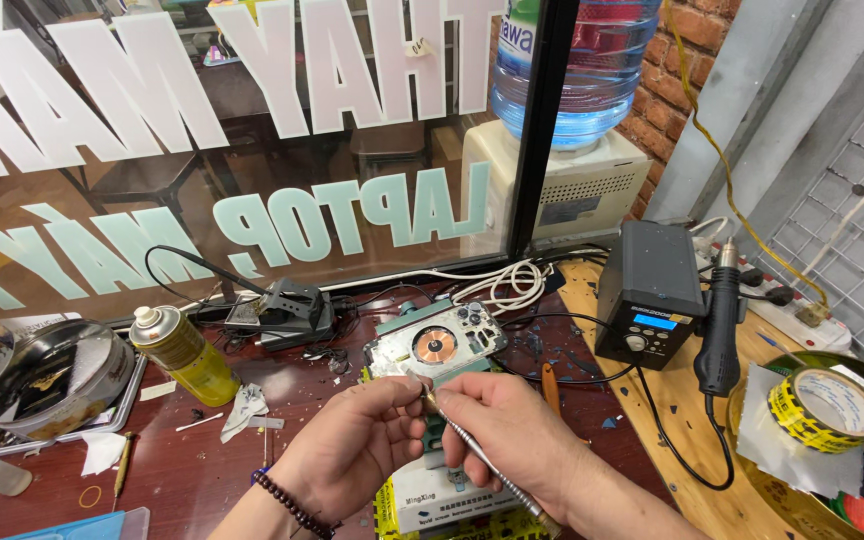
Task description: The person uses a blue-handled screwdriver to remove screws from a small electronic device, then uses a soldering iron to work on the internal components. The device is held in place on a workbench while the person manipulates wires and components.
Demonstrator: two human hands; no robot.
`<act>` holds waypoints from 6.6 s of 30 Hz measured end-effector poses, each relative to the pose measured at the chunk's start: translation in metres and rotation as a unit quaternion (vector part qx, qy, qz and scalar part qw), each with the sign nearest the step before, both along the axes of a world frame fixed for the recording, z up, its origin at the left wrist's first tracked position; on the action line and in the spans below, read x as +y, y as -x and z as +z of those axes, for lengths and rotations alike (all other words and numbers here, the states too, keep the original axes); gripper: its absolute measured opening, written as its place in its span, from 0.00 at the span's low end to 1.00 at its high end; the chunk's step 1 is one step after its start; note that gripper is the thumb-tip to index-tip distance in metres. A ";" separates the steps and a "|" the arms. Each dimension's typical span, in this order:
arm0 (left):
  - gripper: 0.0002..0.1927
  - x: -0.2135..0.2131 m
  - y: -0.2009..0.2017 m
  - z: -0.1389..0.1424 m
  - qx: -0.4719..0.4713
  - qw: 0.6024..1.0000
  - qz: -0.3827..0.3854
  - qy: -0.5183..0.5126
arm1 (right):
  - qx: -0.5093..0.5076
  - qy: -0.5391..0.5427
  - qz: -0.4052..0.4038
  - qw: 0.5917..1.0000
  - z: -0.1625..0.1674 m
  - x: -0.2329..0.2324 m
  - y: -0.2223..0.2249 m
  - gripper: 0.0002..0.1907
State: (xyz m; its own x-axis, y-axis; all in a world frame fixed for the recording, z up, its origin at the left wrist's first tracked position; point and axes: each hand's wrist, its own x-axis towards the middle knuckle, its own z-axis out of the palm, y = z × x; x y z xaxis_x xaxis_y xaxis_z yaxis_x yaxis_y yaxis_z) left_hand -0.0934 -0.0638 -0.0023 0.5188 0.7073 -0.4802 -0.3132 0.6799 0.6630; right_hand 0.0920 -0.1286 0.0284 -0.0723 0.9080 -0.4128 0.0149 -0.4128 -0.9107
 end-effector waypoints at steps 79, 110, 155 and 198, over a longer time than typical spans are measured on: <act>0.61 0.061 -0.095 0.003 0.594 0.543 -0.129 -0.579 | -0.218 0.007 -0.130 0.967 -0.014 0.033 -0.066 0.23; 0.41 0.052 -0.097 -0.001 0.568 0.550 -0.045 -0.611 | -0.277 0.039 -0.096 0.955 -0.017 0.048 -0.065 0.23; 0.42 0.051 -0.095 -0.002 0.567 0.553 -0.049 -0.608 | -0.477 -0.116 -0.023 0.871 -0.015 0.050 -0.064 0.19; 0.40 0.049 -0.096 0.001 0.562 0.570 -0.048 -0.597 | -0.070 0.068 -0.124 0.987 -0.017 0.055 -0.078 0.19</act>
